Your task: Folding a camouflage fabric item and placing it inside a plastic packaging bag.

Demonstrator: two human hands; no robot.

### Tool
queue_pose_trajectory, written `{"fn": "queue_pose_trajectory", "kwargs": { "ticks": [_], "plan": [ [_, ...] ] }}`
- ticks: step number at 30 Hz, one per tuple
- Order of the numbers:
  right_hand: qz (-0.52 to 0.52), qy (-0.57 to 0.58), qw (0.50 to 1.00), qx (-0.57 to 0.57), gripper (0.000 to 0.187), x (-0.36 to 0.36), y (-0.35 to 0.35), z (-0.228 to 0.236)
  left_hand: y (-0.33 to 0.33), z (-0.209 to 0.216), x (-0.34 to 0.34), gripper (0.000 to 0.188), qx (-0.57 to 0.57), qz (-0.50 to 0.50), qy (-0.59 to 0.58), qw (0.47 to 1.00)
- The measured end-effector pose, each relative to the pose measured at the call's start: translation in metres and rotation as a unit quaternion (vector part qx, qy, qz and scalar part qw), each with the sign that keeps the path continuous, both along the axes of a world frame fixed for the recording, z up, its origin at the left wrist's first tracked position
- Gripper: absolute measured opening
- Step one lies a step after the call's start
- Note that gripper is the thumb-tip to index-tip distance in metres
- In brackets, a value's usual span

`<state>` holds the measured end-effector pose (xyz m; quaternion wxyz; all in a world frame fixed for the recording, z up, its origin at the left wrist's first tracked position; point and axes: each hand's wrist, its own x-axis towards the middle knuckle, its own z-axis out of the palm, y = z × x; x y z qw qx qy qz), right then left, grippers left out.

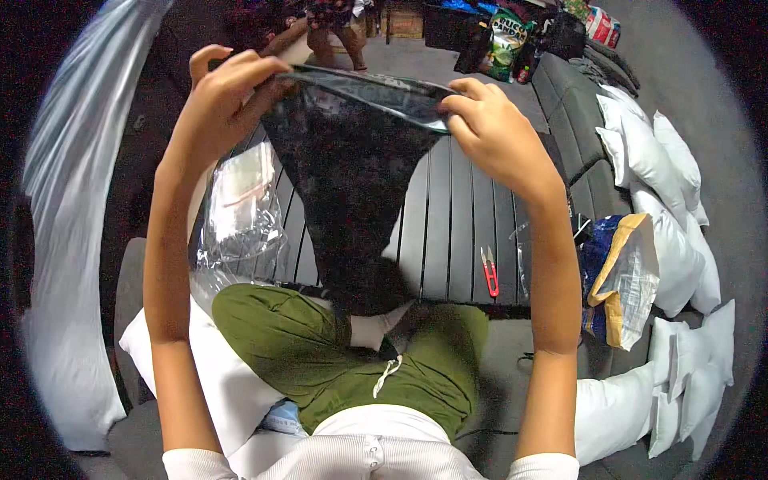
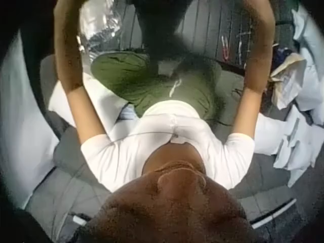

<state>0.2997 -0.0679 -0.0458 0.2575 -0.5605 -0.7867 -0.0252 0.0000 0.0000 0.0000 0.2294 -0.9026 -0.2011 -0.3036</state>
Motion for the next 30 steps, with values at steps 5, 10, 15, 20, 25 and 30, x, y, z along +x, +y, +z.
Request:
{"fn": "queue_pose_trajectory", "kwargs": {
  "ticks": [5, 10, 15, 20, 25, 30],
  "plan": [
    [-0.043, 0.019, 0.991, -0.122, 0.040, 0.000, -0.007, 0.009, 0.001, 0.023, 0.008, 0.016, 0.069, 0.021, 0.021, 0.997],
    [-0.009, 0.130, 0.989, 0.076, 0.023, 0.027, 0.008, 0.009, 0.011, 0.020, 0.005, 0.019, 0.099, 0.009, 0.076, 0.992],
    [-0.047, 0.193, 0.979, 0.051, 0.032, 0.043, 0.035, 0.029, 0.049, 0.006, 0.014, 0.023, 0.131, 0.066, 0.090, 0.985],
    [-0.136, 0.107, 0.964, 0.201, 0.042, 0.046, 0.024, 0.051, 0.048, 0.016, 0.064, 0.017, 0.120, 0.090, -0.038, 0.988],
    [-0.080, 0.164, 0.944, 0.275, 0.030, -0.025, -0.064, 0.040, 0.022, -0.033, 0.031, 0.028, -0.020, 0.037, -0.265, 0.963],
    [0.105, 0.061, 0.990, 0.077, 0.039, -0.095, -0.104, -0.054, -0.009, -0.198, -0.020, 0.047, -0.445, 0.013, -0.482, 0.755]
  ]
}}
